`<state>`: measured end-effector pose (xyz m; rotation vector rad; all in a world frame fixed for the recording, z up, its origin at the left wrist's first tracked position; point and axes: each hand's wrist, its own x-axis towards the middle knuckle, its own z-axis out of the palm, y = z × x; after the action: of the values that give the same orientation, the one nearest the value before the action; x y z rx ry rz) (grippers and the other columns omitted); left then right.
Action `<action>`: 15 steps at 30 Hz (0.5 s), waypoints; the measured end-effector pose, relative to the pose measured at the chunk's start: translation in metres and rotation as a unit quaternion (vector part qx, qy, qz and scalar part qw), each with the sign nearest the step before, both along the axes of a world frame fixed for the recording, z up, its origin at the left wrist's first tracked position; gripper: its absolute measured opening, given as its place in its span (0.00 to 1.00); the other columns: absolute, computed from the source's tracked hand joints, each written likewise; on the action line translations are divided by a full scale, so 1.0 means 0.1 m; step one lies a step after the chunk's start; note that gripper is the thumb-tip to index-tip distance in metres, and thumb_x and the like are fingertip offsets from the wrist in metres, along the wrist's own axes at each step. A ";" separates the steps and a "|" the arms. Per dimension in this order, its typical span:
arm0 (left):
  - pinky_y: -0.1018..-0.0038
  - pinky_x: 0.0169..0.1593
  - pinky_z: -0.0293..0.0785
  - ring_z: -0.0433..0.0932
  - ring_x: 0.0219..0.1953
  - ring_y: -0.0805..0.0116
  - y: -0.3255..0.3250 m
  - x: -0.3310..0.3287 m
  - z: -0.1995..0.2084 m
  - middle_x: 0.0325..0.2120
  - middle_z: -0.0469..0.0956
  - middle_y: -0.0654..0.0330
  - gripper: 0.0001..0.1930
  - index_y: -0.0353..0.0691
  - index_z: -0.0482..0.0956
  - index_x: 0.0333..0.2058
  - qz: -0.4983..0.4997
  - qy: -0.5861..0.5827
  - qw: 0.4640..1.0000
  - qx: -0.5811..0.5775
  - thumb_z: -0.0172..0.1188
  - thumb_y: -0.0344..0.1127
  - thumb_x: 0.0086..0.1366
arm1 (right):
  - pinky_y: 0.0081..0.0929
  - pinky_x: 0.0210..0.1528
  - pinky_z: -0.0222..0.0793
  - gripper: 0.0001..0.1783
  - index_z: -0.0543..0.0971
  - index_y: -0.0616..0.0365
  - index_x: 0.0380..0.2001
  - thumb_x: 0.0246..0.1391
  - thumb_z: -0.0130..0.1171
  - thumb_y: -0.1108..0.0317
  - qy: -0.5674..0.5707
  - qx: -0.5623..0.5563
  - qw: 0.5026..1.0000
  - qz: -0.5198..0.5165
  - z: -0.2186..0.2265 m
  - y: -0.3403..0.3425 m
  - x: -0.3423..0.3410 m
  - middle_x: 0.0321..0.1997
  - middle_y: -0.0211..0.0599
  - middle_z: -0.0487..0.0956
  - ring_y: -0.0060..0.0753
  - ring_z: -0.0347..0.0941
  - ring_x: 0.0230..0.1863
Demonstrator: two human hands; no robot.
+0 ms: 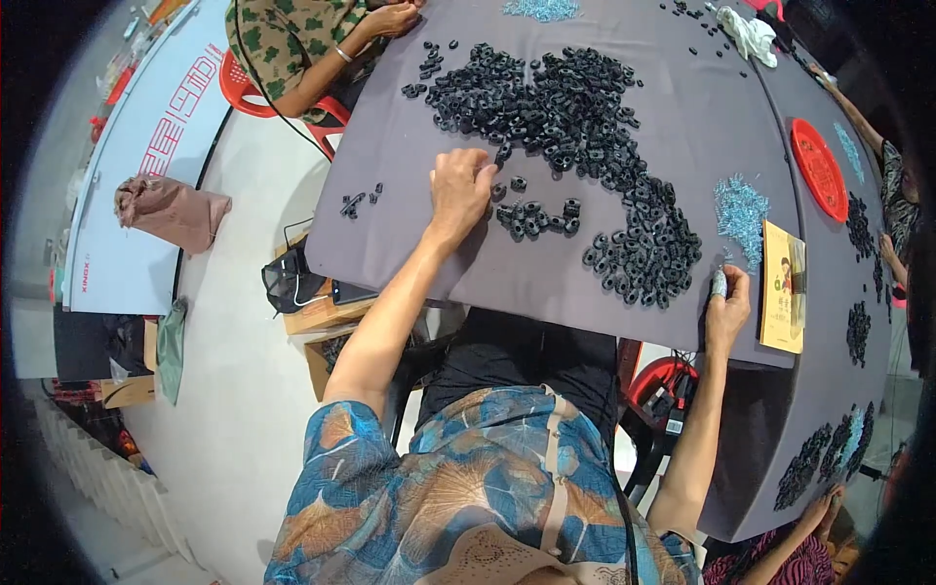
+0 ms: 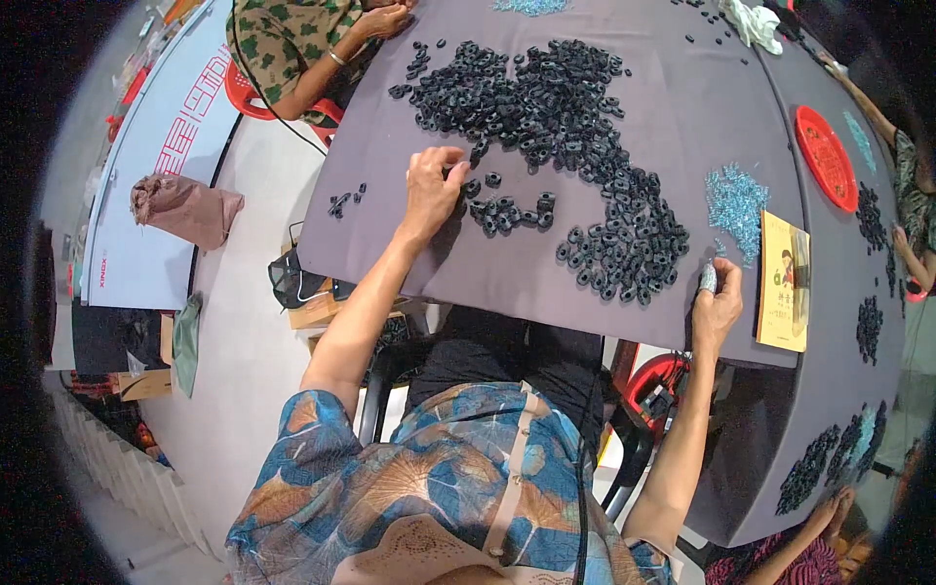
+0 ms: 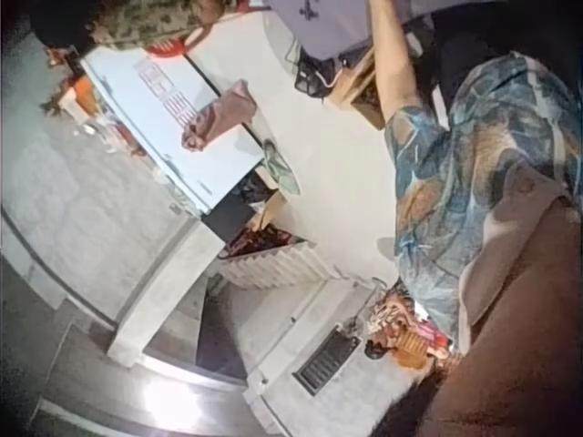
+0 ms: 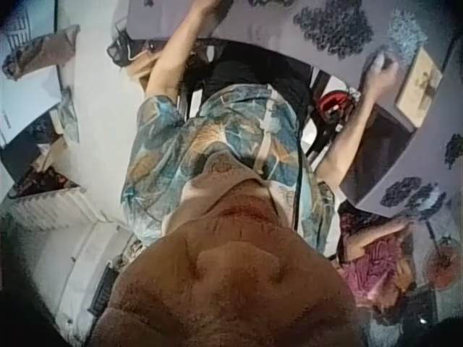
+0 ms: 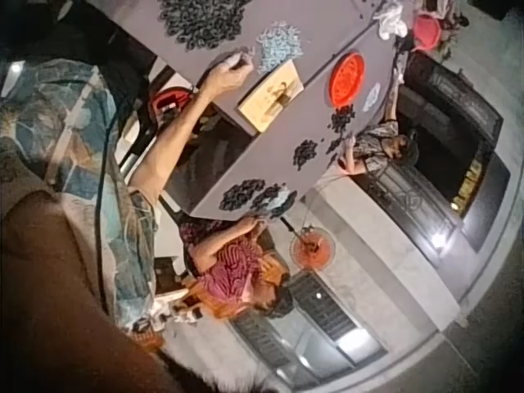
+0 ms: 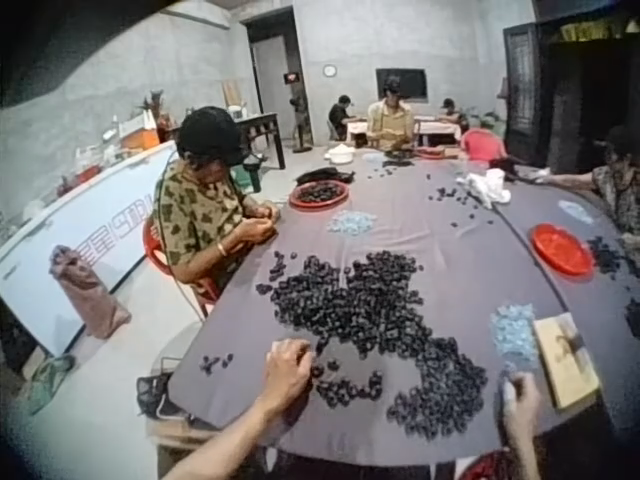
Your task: Manually assembling small black plastic parts at a workshop table.
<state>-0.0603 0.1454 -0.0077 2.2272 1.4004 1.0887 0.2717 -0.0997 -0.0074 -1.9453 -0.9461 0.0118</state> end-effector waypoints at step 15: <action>0.82 0.29 0.73 0.75 0.27 0.79 -0.20 0.04 0.33 0.29 0.76 0.63 0.08 0.33 0.76 0.37 -0.111 -0.325 0.897 -0.278 0.61 0.25 0.57 | 0.24 0.42 0.67 0.14 0.74 0.61 0.38 0.46 0.46 0.83 0.024 -0.002 1.000 -0.014 0.00 -0.01 0.01 0.33 0.36 0.77 0.27 0.73 0.36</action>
<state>-0.0567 0.1251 0.0257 1.3860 0.9681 1.0411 0.2729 -0.1002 -0.0076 -1.9541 -0.8871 0.0445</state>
